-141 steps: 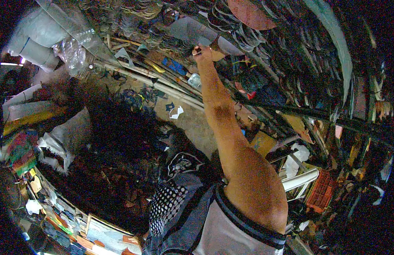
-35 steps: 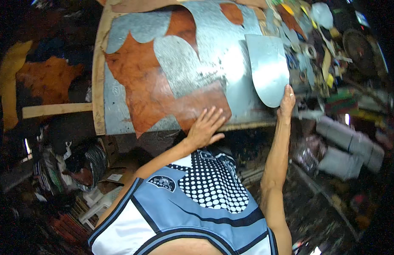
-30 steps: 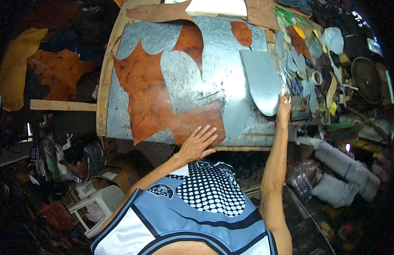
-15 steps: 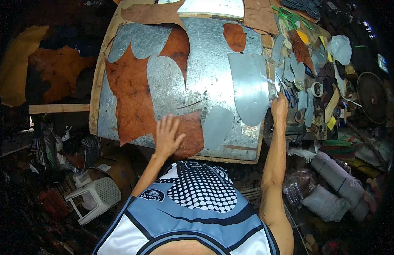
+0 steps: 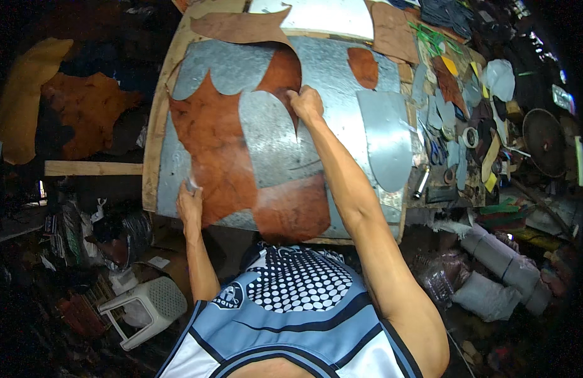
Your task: Cut shoe components from a leather sheet using a metal template and a knife.
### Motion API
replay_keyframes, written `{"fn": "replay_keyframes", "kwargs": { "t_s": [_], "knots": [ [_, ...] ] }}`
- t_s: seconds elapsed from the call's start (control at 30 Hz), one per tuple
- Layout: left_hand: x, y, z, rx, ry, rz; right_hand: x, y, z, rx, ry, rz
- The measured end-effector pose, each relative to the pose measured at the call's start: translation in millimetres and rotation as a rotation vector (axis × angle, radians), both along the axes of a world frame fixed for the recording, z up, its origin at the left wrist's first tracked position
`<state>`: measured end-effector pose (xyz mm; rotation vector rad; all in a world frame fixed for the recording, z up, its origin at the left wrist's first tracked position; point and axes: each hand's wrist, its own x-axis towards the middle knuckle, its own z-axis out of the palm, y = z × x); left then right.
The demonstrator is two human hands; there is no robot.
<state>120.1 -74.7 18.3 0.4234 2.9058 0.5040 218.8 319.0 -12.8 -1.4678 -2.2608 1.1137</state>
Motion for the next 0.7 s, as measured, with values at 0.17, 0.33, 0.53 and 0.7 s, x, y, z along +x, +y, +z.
{"fn": "replay_keyframes", "kwargs": {
  "t_s": [0.17,0.33,0.53,0.7],
  "knots": [
    [-70.7,-30.7,-18.7,0.318,-0.153,0.071,1.5,-18.2,51.8,-0.777,0.631,-0.101],
    [-150.1,-46.6,19.9,-0.22,0.299,-0.127,91.6,-82.1,24.5,-1.294,0.885,-0.474],
    [-98.1,99.3,11.4,0.796,-0.494,-0.312,159.3,-212.3,46.8,-1.554,0.866,-0.582],
    [-88.3,227.8,-29.2,0.942,-1.379,0.142,176.9,-239.9,74.1,-1.379,0.636,-0.576]
  ]
}}
